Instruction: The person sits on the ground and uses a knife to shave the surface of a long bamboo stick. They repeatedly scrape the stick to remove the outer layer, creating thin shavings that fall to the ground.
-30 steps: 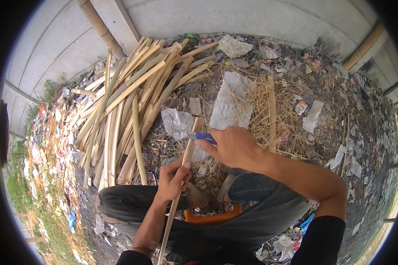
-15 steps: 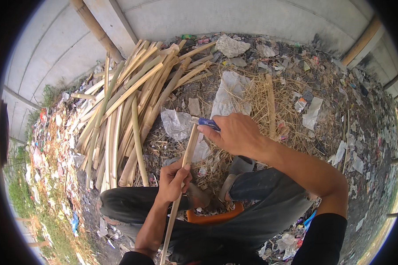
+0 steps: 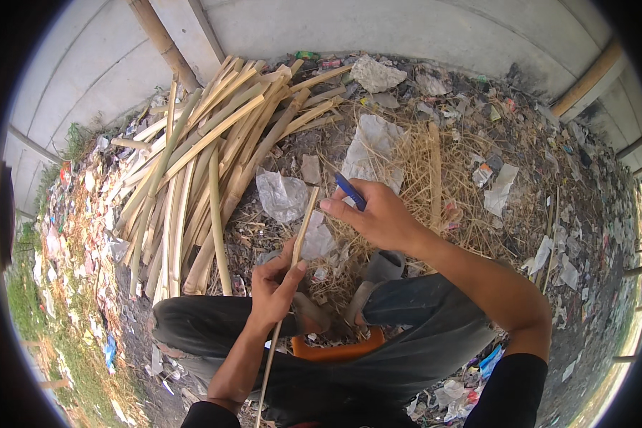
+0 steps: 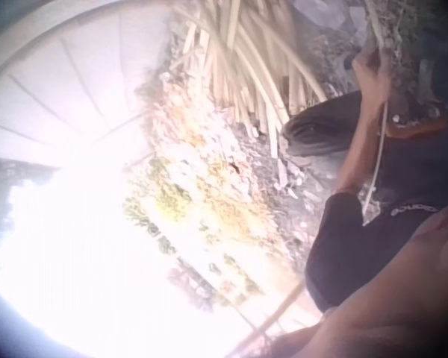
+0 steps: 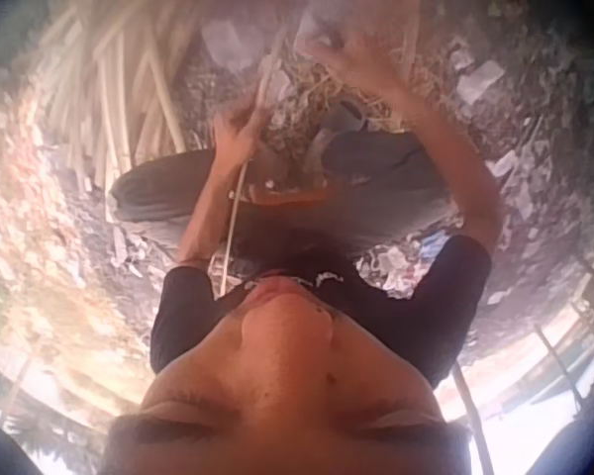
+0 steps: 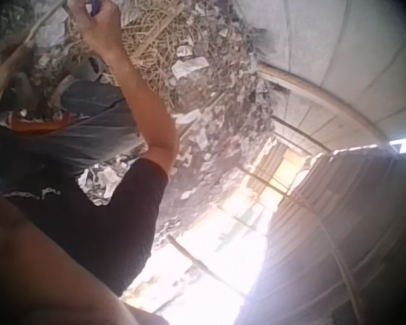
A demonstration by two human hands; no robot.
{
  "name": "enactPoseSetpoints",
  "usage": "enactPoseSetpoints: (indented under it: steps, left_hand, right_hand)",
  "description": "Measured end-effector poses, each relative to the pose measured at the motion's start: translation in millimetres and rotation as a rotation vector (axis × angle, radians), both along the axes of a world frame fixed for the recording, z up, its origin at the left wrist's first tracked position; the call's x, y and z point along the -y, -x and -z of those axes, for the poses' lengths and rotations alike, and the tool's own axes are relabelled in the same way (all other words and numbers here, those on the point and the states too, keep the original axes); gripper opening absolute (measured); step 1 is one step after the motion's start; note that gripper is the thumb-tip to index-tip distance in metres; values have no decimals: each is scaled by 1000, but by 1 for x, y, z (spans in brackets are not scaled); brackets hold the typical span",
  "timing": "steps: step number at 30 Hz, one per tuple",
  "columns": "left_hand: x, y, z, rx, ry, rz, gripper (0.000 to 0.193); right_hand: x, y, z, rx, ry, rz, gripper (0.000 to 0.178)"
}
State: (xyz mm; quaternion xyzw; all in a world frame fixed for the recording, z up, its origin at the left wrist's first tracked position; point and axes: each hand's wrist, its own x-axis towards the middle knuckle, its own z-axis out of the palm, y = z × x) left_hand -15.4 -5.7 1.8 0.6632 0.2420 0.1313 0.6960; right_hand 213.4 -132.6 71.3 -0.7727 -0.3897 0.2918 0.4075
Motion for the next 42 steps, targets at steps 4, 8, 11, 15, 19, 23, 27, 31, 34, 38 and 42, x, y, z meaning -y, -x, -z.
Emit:
enactPoseSetpoints:
  steps: [4,8,11,15,19,23,27,31,34,38,42]
  left_hand:
    - [8,-3,-4,59,35,0,57]
    - [9,-2,3,59,60,-2,61]
    - [7,-1,-12,-22,13,60,67]
    - [10,1,-16,39,42,189,71]
    - [12,2,-9,74,31,189,64]
    - [3,6,-14,44,62,189,64]
    - [4,6,-14,76,57,164,65]
    - [5,6,-13,77,77,162,65]
    - [6,5,-13,85,59,161,64]
    - [6,7,-10,58,98,172,64]
    - [5,6,-7,61,76,150,63]
  right_hand:
    - [-13,15,22,-188,-88,-44,44]
    - [-13,16,31,-183,-125,-86,40]
    - [-10,9,19,-141,-95,-87,37]
    - [-8,-6,15,-212,-119,64,38]
    - [-2,-17,0,-136,-113,108,39]
    - [8,-18,-9,51,-158,51,38]
    - [10,-21,-12,142,-149,-44,38]
    - [8,-19,-17,275,-31,4,39]
    - [5,-20,-19,383,27,42,44]
    - [4,-16,-10,351,6,29,52]
    - [0,-11,-11,394,61,15,55]
